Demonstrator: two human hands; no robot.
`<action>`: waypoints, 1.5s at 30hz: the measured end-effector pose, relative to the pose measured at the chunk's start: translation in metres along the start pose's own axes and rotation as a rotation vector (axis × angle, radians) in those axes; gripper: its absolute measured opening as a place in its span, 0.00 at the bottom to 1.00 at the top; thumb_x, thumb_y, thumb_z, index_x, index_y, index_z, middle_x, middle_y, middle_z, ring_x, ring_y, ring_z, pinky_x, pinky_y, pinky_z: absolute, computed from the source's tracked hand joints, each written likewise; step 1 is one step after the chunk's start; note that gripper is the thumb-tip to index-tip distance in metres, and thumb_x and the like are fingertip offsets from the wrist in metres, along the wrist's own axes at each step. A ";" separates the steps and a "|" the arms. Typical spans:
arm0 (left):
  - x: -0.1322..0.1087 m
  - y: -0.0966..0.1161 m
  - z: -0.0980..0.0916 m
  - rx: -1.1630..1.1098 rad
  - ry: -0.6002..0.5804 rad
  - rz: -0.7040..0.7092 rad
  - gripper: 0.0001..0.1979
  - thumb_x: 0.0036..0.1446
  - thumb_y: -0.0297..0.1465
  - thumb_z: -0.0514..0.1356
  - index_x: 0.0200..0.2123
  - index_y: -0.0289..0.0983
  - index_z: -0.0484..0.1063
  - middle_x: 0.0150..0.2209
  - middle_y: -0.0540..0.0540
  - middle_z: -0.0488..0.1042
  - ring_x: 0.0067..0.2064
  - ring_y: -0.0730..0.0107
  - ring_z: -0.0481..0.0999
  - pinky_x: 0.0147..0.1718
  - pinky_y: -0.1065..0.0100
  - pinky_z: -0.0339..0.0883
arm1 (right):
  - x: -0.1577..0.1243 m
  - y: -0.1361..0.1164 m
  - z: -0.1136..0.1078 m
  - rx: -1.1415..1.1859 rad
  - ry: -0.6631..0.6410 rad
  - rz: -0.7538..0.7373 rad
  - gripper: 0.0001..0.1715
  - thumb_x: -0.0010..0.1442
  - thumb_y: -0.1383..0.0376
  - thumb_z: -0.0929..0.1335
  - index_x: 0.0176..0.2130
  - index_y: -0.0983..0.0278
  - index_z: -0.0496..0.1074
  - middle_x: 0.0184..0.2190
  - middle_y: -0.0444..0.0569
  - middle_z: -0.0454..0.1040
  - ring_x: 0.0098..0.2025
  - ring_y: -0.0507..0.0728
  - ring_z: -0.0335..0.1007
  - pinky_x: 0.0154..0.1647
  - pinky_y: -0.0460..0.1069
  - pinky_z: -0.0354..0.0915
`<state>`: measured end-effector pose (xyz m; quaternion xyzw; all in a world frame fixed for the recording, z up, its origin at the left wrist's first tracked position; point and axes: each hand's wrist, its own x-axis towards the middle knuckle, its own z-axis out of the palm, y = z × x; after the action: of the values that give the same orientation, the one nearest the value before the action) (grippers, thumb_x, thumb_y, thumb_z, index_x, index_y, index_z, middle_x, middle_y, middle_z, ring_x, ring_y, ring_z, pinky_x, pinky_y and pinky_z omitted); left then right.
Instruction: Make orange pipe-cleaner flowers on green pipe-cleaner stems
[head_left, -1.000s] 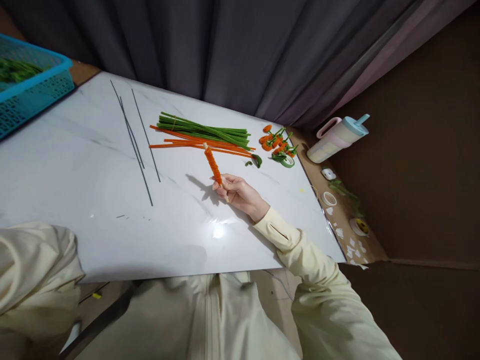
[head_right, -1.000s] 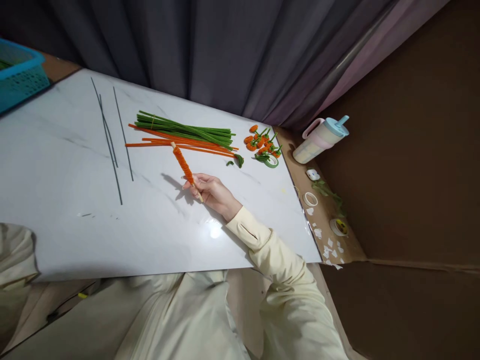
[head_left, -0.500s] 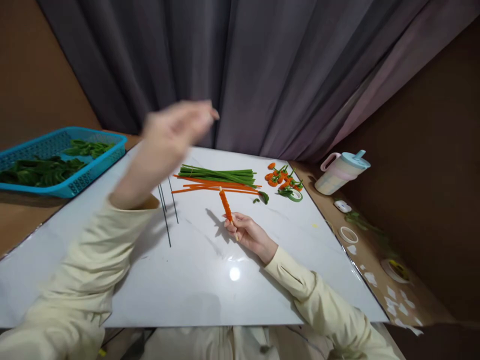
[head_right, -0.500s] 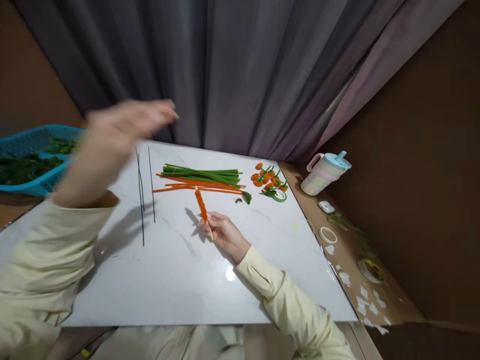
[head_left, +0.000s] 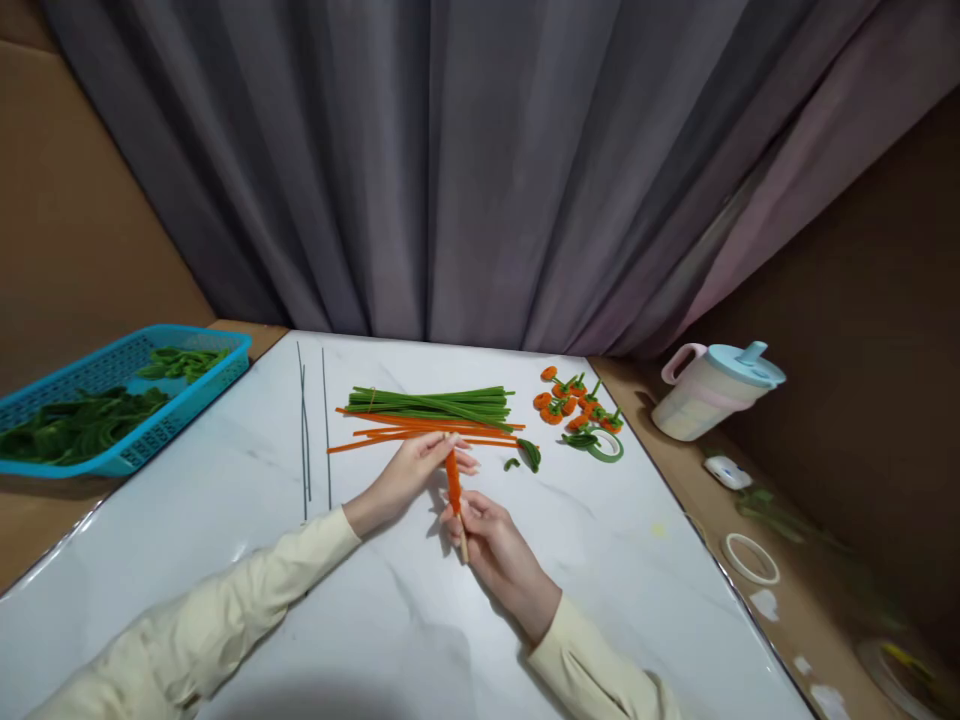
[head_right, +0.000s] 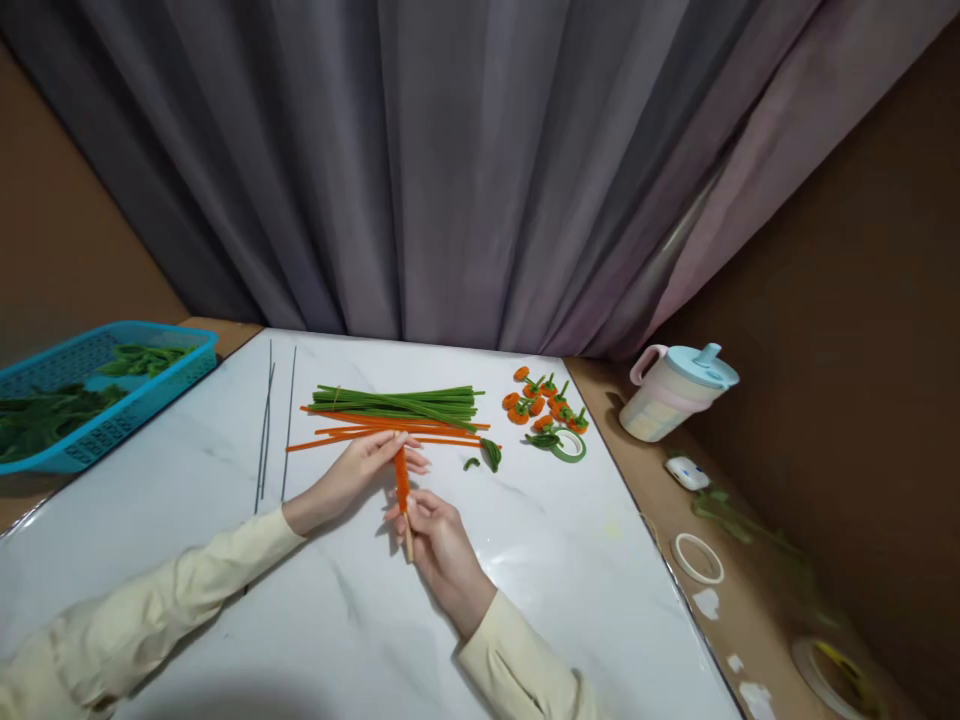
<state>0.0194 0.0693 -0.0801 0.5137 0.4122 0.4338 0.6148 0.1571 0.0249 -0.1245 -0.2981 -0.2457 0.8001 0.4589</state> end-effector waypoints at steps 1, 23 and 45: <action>0.001 -0.004 0.000 -0.039 0.006 -0.020 0.19 0.56 0.45 0.58 0.35 0.32 0.70 0.31 0.40 0.78 0.33 0.63 0.77 0.33 0.67 0.68 | 0.000 0.000 0.000 0.002 0.008 0.002 0.11 0.44 0.66 0.75 0.28 0.69 0.73 0.23 0.46 0.72 0.22 0.47 0.59 0.23 0.43 0.57; 0.002 -0.024 -0.009 -0.330 -0.143 -0.077 0.14 0.60 0.39 0.55 0.28 0.35 0.63 0.24 0.48 0.71 0.28 0.69 0.73 0.29 0.70 0.66 | -0.001 -0.008 0.006 -0.055 0.126 0.176 0.05 0.38 0.72 0.71 0.22 0.69 0.71 0.20 0.48 0.74 0.18 0.49 0.63 0.21 0.44 0.58; 0.007 -0.031 -0.007 -0.370 -0.020 -0.102 0.15 0.56 0.42 0.58 0.30 0.35 0.62 0.24 0.51 0.67 0.26 0.75 0.71 0.24 0.75 0.64 | -0.002 -0.006 0.009 -0.284 -0.022 0.010 0.17 0.48 0.61 0.75 0.32 0.68 0.67 0.24 0.43 0.72 0.19 0.46 0.61 0.20 0.43 0.56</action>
<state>0.0185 0.0747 -0.1124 0.3746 0.3451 0.4653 0.7239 0.1553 0.0253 -0.1139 -0.3524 -0.3602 0.7628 0.4053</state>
